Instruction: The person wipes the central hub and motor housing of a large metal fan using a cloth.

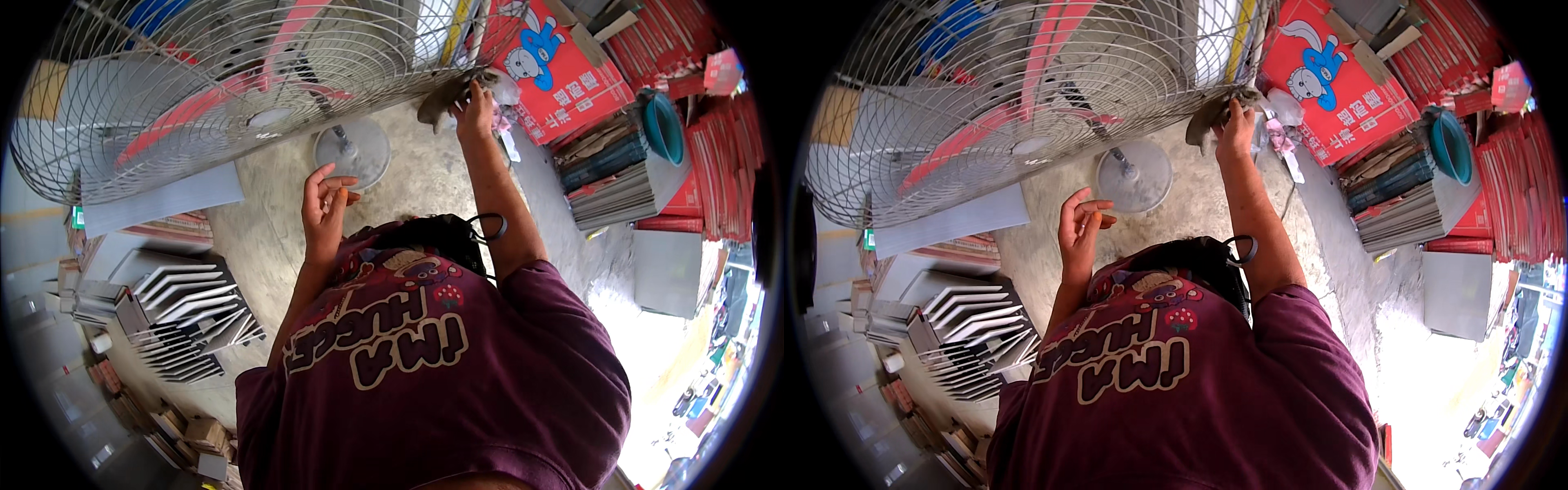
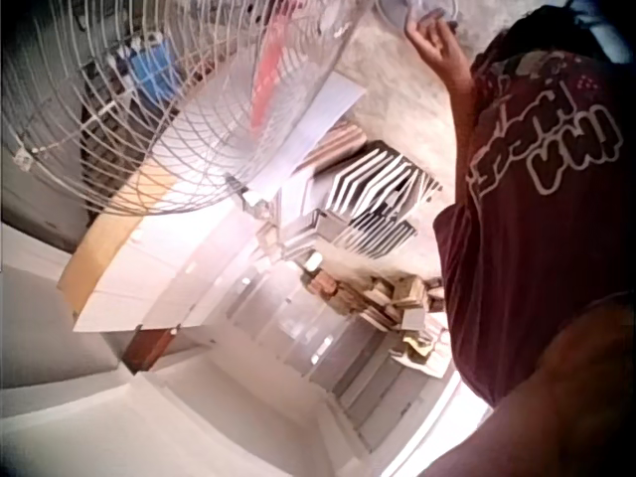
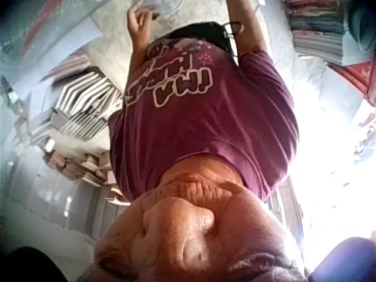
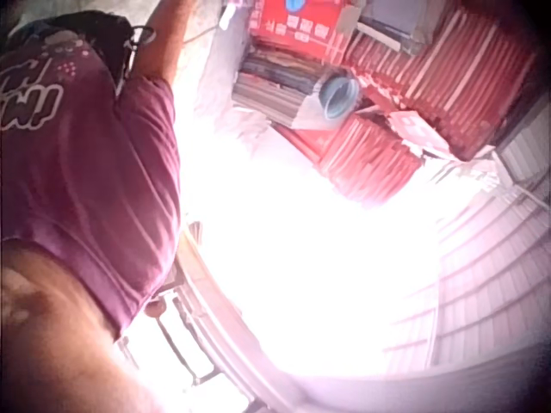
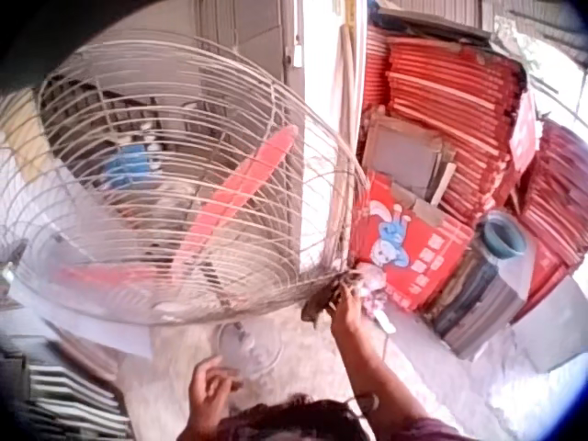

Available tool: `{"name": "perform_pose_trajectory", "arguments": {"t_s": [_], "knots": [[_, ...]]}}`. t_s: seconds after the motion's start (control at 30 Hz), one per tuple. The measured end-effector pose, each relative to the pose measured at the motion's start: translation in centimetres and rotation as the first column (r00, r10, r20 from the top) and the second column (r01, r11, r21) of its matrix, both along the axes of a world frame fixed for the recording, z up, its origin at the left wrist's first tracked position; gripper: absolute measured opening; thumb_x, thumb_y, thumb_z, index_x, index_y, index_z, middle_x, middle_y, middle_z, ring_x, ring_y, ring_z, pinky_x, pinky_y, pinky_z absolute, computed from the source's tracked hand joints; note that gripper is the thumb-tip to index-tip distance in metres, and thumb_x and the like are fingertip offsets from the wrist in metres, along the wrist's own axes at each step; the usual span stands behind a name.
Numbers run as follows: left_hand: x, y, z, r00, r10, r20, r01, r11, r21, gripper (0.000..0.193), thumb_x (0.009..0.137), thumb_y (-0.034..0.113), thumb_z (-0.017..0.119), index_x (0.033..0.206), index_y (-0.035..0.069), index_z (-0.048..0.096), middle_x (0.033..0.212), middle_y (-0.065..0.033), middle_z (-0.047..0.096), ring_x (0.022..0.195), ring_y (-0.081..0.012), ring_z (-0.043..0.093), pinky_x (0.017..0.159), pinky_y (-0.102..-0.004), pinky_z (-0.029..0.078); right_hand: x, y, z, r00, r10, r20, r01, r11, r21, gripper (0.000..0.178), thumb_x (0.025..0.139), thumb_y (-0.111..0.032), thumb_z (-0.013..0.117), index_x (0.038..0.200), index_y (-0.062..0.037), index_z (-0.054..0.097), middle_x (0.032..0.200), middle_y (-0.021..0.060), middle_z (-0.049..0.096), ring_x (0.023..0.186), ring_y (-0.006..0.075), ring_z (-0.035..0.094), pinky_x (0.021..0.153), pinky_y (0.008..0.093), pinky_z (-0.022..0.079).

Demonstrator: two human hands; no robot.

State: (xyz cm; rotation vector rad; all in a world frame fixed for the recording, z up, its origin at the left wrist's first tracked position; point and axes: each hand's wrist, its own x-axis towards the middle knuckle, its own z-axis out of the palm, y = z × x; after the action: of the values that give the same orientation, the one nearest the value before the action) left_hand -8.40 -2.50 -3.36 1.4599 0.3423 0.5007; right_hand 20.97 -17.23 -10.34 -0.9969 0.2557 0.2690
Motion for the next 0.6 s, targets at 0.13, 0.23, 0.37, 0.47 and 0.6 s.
{"name": "perform_pose_trajectory", "arguments": {"t_s": [0.13, 0.23, 0.37, 0.47, 0.6], "knots": [[-0.8, 0.4, 0.0, 0.999, 0.040, -0.009, -0.040, 0.999, 0.000, 0.037, 0.096, 0.006, 0.052, 0.131, 0.003, 0.041, 0.106, -0.0139, 0.064, 0.083, -0.0158, 0.064, 0.074, -0.0284, 0.053, -1.2, 1.7, -1.3, 0.995, -0.020, -0.093, 0.017, 0.999, -0.034, 0.028, 0.089, -0.024, 0.059, 0.111, -0.0157, 0.044, 0.113, 0.0032, 0.054, 0.097, 0.0198, 0.056, 0.079, 0.0454, 0.050], [-1.2, 0.7, 0.1, 0.998, 0.058, -0.006, -0.058, 0.998, -0.018, 0.037, 0.096, 0.006, 0.052, 0.132, 0.003, 0.041, 0.106, -0.0137, 0.064, 0.083, -0.0158, 0.064, 0.075, -0.0284, 0.053, -2.7, 3.7, -2.1, 0.990, -0.030, -0.138, 0.026, 0.999, -0.032, 0.026, 0.089, -0.021, 0.058, 0.111, -0.0158, 0.045, 0.109, 0.0035, 0.057, 0.093, 0.0199, 0.059, 0.078, 0.0458, 0.052], [-1.8, 1.4, -0.1, 0.997, 0.077, 0.003, -0.077, 0.996, -0.034, 0.038, 0.096, 0.007, 0.052, 0.132, 0.003, 0.041, 0.106, -0.0134, 0.064, 0.084, -0.0160, 0.064, 0.076, -0.0283, 0.052, -5.0, 6.4, -2.7, 0.964, 0.223, -0.143, -0.231, 0.972, -0.044, 0.023, 0.087, -0.016, 0.058, 0.109, -0.0149, 0.053, 0.101, 0.0022, 0.062, 0.089, 0.0183, 0.062, 0.076, 0.0436, 0.055], [-2.3, 1.6, 0.2, 0.995, 0.098, -0.017, -0.099, 0.994, -0.036, 0.038, 0.096, 0.007, 0.052, 0.132, 0.003, 0.040, 0.107, -0.0131, 0.064, 0.084, -0.0162, 0.064, 0.076, -0.0282, 0.051, -6.7, 8.4, -1.7, 0.915, 0.354, -0.193, -0.359, 0.933, 0.007, 0.023, 0.087, -0.013, 0.059, 0.110, -0.0096, 0.054, 0.101, 0.0063, 0.063, 0.084, 0.0205, 0.064, 0.074, 0.0408, 0.058], [-2.7, 1.9, -0.2, 0.993, 0.111, -0.029, -0.112, 0.993, -0.028, 0.037, 0.096, 0.008, 0.053, 0.131, 0.003, 0.041, 0.106, -0.0131, 0.064, 0.084, -0.0163, 0.064, 0.076, -0.0281, 0.051, -7.9, 9.4, -0.5, 0.837, 0.525, -0.154, -0.523, 0.850, 0.057, 0.026, 0.088, -0.012, 0.059, 0.112, -0.0036, 0.053, 0.103, 0.0099, 0.062, 0.087, 0.0229, 0.065, 0.076, 0.0396, 0.058]]}}
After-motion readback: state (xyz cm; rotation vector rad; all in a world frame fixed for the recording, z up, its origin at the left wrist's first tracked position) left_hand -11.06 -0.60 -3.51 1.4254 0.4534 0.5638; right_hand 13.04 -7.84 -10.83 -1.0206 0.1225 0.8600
